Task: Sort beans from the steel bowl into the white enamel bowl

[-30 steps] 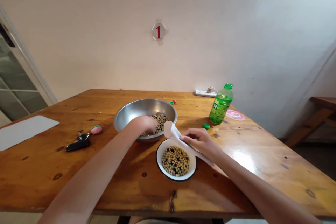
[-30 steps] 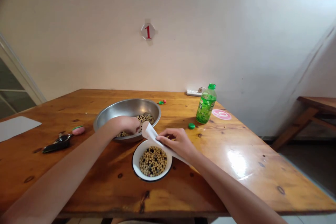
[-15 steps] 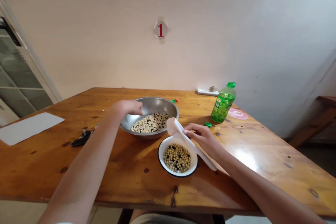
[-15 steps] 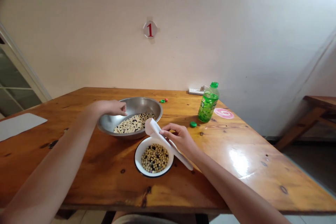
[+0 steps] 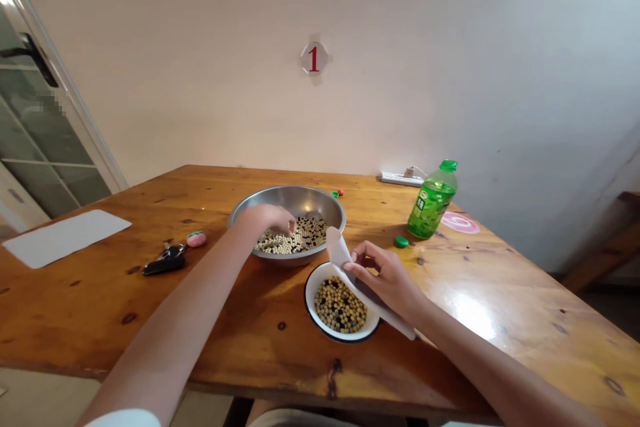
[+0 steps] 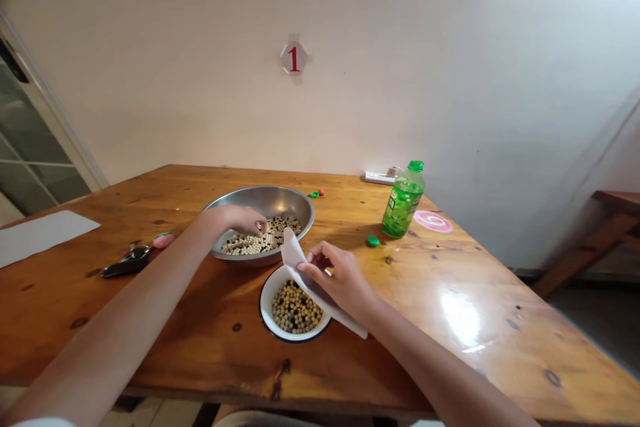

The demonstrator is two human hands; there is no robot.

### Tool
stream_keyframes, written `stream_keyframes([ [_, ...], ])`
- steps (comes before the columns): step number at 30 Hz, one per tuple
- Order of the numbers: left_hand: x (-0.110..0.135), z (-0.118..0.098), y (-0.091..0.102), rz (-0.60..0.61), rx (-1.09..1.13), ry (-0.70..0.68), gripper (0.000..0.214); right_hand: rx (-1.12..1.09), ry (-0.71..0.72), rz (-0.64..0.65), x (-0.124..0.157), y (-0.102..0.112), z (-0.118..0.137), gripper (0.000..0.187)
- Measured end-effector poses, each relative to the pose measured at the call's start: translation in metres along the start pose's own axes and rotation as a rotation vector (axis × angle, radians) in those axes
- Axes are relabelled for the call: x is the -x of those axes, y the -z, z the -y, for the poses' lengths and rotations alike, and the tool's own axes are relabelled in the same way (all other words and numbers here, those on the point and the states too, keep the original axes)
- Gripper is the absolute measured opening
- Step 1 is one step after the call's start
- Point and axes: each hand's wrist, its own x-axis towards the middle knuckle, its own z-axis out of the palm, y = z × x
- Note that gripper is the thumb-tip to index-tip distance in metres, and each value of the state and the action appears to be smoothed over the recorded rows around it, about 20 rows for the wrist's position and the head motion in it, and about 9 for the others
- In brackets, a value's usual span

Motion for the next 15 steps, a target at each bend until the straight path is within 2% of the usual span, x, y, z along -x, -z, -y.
stream_keyframes([
  [8,-0.013,0.006,-0.006,0.014,0.009,-0.021,0.036,0.038,0.04,0.006,-0.001,0.001,-0.006,0.017],
  [15,-0.014,0.009,-0.008,0.075,0.047,-0.03,0.025,0.026,0.022,0.021,0.0,0.001,-0.003,0.018],
])
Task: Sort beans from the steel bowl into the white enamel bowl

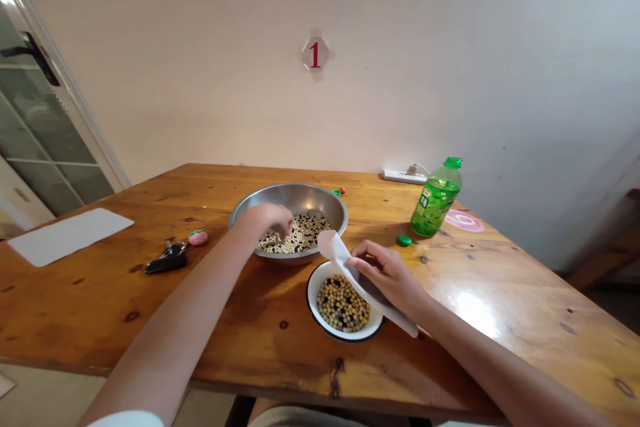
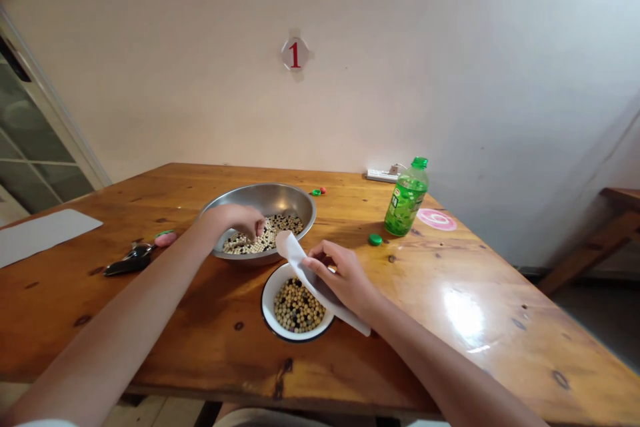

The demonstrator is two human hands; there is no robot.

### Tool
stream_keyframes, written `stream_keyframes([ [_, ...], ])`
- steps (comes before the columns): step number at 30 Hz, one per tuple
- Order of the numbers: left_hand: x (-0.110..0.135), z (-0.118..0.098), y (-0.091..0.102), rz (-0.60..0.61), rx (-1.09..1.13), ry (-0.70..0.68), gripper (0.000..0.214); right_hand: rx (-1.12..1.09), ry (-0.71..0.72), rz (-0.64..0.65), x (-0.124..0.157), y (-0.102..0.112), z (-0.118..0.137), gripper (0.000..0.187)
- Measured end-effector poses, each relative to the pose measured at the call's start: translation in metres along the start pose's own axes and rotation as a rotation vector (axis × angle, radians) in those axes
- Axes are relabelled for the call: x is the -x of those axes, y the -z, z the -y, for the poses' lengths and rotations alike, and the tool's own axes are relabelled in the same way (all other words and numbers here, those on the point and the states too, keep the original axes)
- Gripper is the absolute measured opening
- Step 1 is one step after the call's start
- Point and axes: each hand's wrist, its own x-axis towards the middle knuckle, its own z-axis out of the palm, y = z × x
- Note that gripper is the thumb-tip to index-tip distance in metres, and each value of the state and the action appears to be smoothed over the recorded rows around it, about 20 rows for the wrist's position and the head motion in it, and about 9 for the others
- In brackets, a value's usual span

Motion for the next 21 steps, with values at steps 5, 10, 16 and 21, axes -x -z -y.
stream_keyframes([
  [5,0.014,0.005,0.009,0.024,0.082,-0.034,0.027,-0.006,0.016,-0.028,0.0,0.0,0.0,0.018],
  [10,0.022,0.015,0.016,-0.1,0.055,0.062,0.04,-0.01,0.009,-0.067,0.001,0.002,0.0,0.019],
  [16,0.009,0.022,0.008,-0.042,0.034,0.173,0.039,-0.044,0.014,-0.113,0.001,0.002,0.0,0.02],
  [21,0.008,0.019,0.003,0.057,0.089,0.158,0.048,-0.081,0.04,-0.145,0.001,0.002,-0.002,0.019],
])
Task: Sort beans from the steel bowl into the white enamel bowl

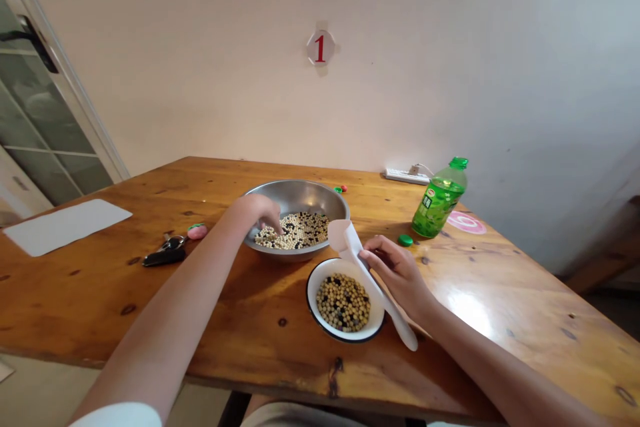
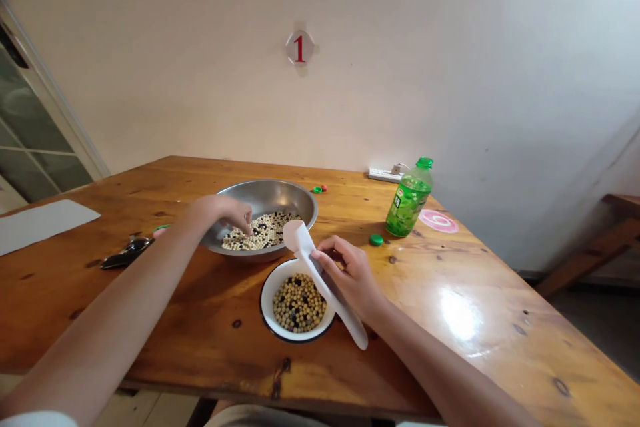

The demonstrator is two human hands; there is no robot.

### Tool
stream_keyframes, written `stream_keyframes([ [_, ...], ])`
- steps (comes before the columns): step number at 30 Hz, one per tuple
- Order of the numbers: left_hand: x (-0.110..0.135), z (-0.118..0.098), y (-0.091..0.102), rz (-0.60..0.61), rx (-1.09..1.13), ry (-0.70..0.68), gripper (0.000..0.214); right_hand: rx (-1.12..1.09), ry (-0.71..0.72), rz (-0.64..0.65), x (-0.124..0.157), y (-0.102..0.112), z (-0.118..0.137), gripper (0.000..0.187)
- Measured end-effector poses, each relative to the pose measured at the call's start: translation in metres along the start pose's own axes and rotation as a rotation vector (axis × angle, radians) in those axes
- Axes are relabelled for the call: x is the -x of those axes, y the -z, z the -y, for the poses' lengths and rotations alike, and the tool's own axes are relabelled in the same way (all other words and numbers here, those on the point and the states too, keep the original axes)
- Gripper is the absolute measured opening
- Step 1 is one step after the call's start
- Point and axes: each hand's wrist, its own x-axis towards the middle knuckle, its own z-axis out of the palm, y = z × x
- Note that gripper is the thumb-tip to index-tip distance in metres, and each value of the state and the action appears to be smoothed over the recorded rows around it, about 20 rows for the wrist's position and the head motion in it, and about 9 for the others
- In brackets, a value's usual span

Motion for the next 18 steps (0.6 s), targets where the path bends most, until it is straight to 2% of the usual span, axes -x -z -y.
stream_keyframes([
  [3,0.003,-0.01,-0.002,0.023,0.015,-0.068,0.057,-0.016,0.002,-0.008,0.0,0.0,0.0,0.02],
  [7,0.007,-0.023,-0.003,0.07,0.079,-0.243,0.05,-0.033,-0.002,-0.025,0.0,0.0,0.0,0.018],
  [10,0.006,-0.025,-0.001,0.019,0.103,-0.318,0.047,-0.041,-0.004,-0.05,0.0,0.0,0.001,0.018],
  [14,-0.001,-0.017,-0.001,-0.142,0.032,-0.214,0.053,-0.033,0.006,-0.072,0.0,0.001,0.003,0.017],
  [16,-0.003,-0.016,-0.002,-0.16,-0.015,-0.155,0.056,-0.042,0.012,-0.068,-0.001,0.0,0.003,0.017],
  [18,-0.001,-0.02,-0.005,-0.133,-0.043,-0.161,0.056,-0.055,0.012,-0.062,-0.001,0.0,0.002,0.018],
])
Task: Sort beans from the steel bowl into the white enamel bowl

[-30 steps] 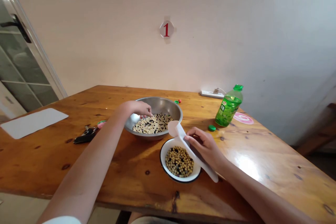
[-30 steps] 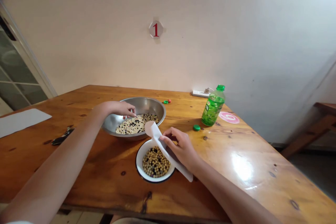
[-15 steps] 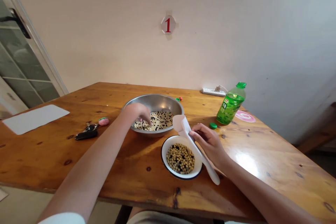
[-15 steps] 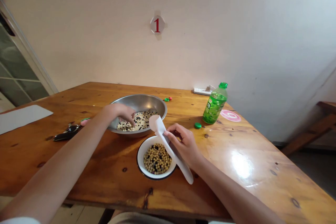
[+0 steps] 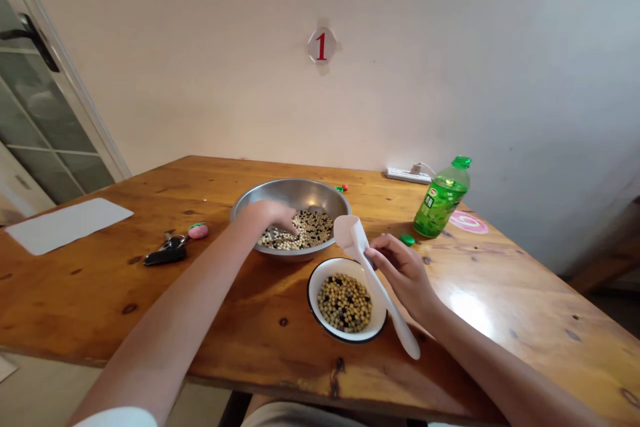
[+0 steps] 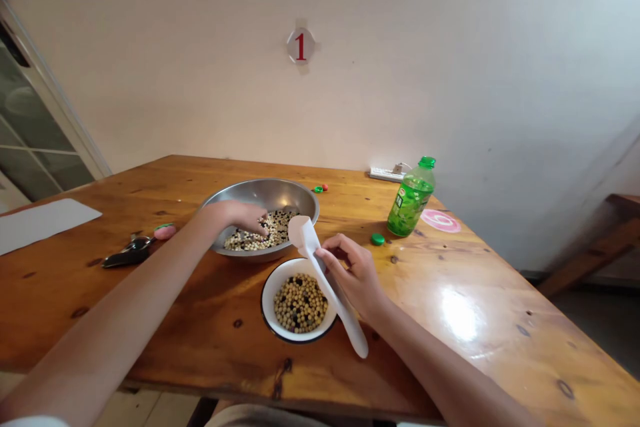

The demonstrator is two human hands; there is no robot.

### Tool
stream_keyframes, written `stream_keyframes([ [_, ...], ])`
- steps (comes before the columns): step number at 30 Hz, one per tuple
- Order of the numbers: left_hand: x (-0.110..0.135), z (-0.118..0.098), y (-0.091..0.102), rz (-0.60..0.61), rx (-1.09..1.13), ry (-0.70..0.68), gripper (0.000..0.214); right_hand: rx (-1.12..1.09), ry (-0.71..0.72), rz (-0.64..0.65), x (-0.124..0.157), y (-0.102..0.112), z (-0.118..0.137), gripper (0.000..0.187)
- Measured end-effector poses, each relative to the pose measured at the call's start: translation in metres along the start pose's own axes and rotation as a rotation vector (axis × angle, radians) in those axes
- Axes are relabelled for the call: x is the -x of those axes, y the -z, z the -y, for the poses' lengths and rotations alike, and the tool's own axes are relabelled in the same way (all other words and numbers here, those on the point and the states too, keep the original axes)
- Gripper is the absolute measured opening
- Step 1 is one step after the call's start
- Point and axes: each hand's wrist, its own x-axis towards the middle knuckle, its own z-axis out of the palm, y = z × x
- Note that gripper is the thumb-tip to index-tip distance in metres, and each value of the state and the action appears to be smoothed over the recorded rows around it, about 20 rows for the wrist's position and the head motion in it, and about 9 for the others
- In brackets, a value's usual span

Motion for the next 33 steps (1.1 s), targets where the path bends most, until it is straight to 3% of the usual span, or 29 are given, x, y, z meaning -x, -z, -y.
stream_keyframes([
  [5,0.009,-0.019,-0.001,0.092,0.043,-0.214,0.039,-0.007,-0.017,0.011,0.001,0.0,-0.002,0.02],
  [8,0.011,-0.022,0.001,0.085,0.086,-0.287,0.038,0.008,-0.011,-0.005,0.001,0.001,0.0,0.02],
  [12,0.011,-0.021,0.001,0.034,0.071,-0.198,0.037,0.01,-0.001,-0.024,0.001,0.001,0.002,0.02],
  [15,0.01,-0.023,-0.002,0.069,0.037,-0.147,0.038,0.009,-0.007,-0.022,0.001,0.001,0.002,0.023],
  [20,0.011,-0.028,-0.004,0.143,0.019,-0.185,0.021,-0.012,-0.03,-0.018,0.001,0.0,0.001,0.024],
  [25,0.011,-0.027,-0.005,0.186,0.04,-0.189,0.019,-0.047,-0.075,-0.028,0.0,0.0,-0.001,0.026],
  [33,0.015,-0.025,0.0,0.069,0.046,-0.196,0.021,-0.127,-0.191,-0.095,-0.005,0.002,-0.004,0.029],
])
